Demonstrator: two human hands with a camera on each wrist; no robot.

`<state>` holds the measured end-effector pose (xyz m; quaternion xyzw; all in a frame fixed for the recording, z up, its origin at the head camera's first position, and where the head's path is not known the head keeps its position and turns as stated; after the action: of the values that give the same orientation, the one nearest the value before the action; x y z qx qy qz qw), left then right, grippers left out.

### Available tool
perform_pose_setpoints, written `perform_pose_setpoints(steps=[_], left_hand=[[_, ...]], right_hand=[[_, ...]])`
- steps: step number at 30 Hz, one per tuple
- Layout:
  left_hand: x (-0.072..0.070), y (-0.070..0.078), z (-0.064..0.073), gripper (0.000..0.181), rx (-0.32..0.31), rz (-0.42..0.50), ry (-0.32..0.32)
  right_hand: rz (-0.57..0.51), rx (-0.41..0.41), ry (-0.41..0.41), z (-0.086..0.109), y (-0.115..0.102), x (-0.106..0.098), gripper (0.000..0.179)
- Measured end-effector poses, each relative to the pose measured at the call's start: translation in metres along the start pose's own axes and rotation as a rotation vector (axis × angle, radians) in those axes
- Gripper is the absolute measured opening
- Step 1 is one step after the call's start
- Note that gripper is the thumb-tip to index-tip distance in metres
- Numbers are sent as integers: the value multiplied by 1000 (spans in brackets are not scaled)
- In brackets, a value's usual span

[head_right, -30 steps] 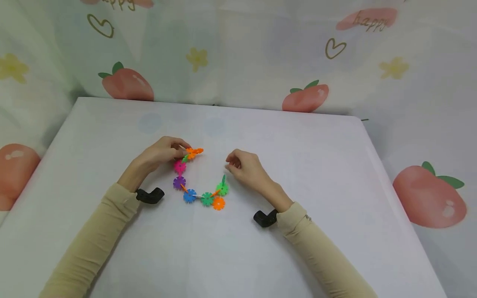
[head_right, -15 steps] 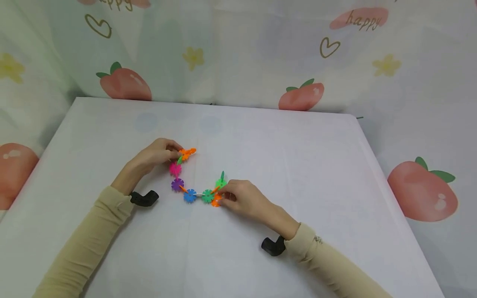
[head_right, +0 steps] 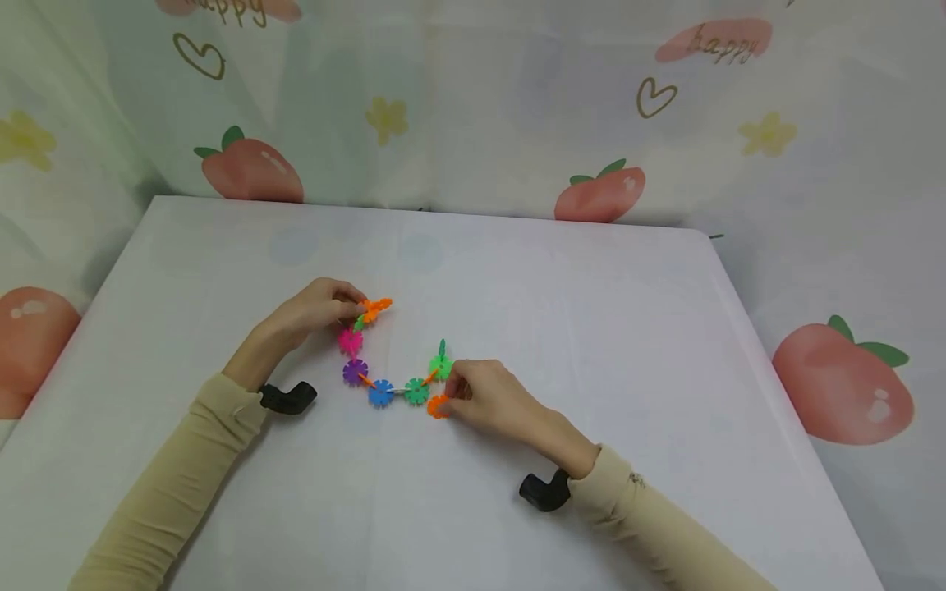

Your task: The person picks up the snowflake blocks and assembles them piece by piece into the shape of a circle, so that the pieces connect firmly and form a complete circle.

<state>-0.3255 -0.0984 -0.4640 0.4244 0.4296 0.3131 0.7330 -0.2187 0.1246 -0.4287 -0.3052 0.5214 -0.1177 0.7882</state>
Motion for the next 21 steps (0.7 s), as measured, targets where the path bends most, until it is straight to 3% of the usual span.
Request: perform_pose_setpoints(steps=[6, 12, 16, 21], left_hand=[[-2, 1, -2, 35, 23, 1, -14], [-5, 0, -3, 32, 38, 27, -4], [-3, 1, -3, 32, 49, 20, -4], [1, 2, -5, 31, 71, 9, -12]], right_hand=[[-138, -33, 22, -7, 10, -20, 9], [-290, -25, 80, -39, 7, -43, 8], [-291, -27, 94, -66, 3, -49, 15], [-246, -17, 65, -94, 1, -43, 22]])
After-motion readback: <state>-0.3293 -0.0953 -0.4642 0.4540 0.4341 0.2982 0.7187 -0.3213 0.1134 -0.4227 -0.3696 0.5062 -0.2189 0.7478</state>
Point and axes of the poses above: each hand's wrist, its own z-axis away from the middle knuckle, its own x-axis out of the palm, y = z × x, the point moved 9 cm from there along -z, towards the middle knuckle, and after that the axes turned 11 degrees about x, right-handed, at the moved point
